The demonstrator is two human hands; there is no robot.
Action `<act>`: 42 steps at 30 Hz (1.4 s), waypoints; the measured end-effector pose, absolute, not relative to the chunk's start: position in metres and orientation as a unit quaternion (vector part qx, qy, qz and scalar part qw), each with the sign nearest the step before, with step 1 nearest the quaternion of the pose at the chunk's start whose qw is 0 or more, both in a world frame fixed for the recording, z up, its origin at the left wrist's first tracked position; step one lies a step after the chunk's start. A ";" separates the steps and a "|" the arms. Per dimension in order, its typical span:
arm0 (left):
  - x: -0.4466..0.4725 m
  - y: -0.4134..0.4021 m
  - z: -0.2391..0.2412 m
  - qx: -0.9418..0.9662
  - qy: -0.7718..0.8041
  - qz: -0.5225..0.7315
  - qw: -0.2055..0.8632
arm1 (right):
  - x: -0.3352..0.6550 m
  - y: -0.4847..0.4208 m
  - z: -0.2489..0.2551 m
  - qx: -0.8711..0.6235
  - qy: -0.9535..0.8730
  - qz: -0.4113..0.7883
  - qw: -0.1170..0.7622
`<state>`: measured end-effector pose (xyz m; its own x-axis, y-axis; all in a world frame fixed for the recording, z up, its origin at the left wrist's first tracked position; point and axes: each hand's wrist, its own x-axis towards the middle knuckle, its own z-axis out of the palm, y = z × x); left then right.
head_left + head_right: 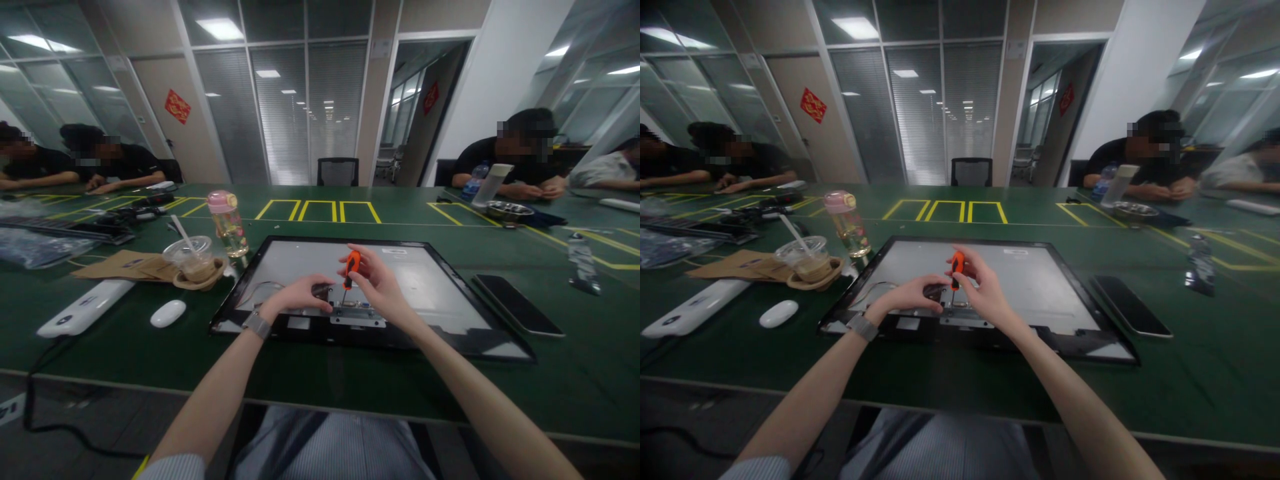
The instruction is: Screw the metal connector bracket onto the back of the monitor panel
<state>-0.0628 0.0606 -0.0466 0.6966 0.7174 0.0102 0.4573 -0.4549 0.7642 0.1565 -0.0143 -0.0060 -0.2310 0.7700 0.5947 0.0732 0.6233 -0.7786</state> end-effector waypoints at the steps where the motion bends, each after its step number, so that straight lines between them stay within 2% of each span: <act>1: -0.063 0.061 -0.047 0.837 0.351 0.168 0.384 | 0.157 -0.014 -0.007 -0.290 -0.719 0.321 0.545; 15: -0.062 0.057 -0.041 0.844 0.353 0.162 0.369 | 0.167 -0.013 -0.002 -0.303 -0.689 0.306 0.583; 21: -0.064 0.058 -0.041 0.846 0.358 0.146 0.368 | 0.185 -0.010 0.000 -0.374 -0.616 0.171 0.672; 25: -0.065 0.058 -0.041 0.850 0.358 0.143 0.358 | 0.197 -0.011 -0.001 -0.391 -0.592 0.113 0.696; 42: -0.065 0.058 -0.040 0.845 0.366 0.142 0.362 | 0.196 -0.017 -0.022 -0.401 -0.623 0.087 0.666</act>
<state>-0.0646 0.0585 -0.0403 0.6916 0.7218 -0.0262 0.5166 -0.4690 0.7164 0.1957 -0.0171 -0.0225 0.2083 0.6158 0.7598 0.3845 0.6628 -0.6426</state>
